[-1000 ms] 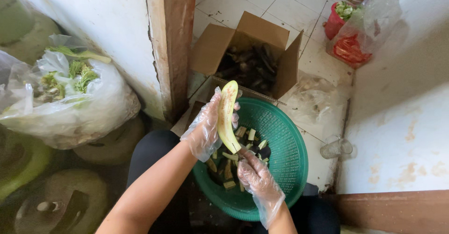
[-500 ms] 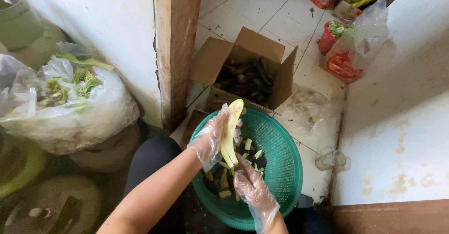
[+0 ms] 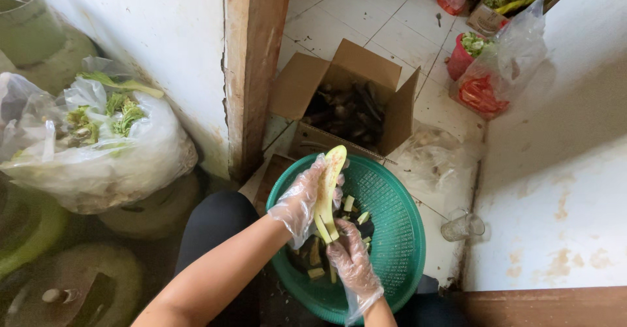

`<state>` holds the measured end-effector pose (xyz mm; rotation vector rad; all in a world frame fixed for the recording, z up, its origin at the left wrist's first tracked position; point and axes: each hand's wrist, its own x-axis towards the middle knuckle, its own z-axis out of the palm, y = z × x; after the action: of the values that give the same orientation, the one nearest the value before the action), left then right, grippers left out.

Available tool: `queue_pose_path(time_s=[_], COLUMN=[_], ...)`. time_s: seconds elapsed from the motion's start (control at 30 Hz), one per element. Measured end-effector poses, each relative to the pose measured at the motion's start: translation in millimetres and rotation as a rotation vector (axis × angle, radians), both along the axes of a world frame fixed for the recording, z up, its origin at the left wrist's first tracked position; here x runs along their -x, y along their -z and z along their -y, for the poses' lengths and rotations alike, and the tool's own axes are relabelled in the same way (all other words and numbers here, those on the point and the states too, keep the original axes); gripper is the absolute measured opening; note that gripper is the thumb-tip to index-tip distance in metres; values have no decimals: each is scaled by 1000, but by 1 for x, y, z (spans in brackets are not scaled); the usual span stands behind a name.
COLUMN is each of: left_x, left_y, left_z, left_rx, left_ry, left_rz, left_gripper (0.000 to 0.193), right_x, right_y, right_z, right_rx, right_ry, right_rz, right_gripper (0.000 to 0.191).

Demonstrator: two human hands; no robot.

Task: The person peels eggplants using a knife, removing the skin in strips and placing the peeled pieces into a green basket. The person handles multiple eggplants one at a time, discarding the peels into a nearby cardboard box.

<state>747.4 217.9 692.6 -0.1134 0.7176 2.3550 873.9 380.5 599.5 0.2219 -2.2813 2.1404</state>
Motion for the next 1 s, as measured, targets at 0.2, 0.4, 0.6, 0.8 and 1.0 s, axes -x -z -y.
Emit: queue_pose_path(time_s=[0.2,0.4,0.6,0.8,1.0], left_x=[-2,-12,-19,-32,-37], left_y=[-3,-8,-11,-10,-13], left_z=[-2,1,0,-6,-11], left_rx=[-84,-106,-126,-154,-84], left_ry=[39,44,29,31,15], left_rz=[79,53,57,33,73], left_gripper=[46,45,44,49,47], right_x=[2,6,8,19,18], right_y=[0,-5,-15,-9,-3], right_z=[-8,-5,-4,-4,0], right_rx=[230,74,-252,-235,-55], right_ry=[-80,-3,34,96,103], right_rz=[60,-54,-220,-162,-148], right_gripper=[57,60,51,48,65])
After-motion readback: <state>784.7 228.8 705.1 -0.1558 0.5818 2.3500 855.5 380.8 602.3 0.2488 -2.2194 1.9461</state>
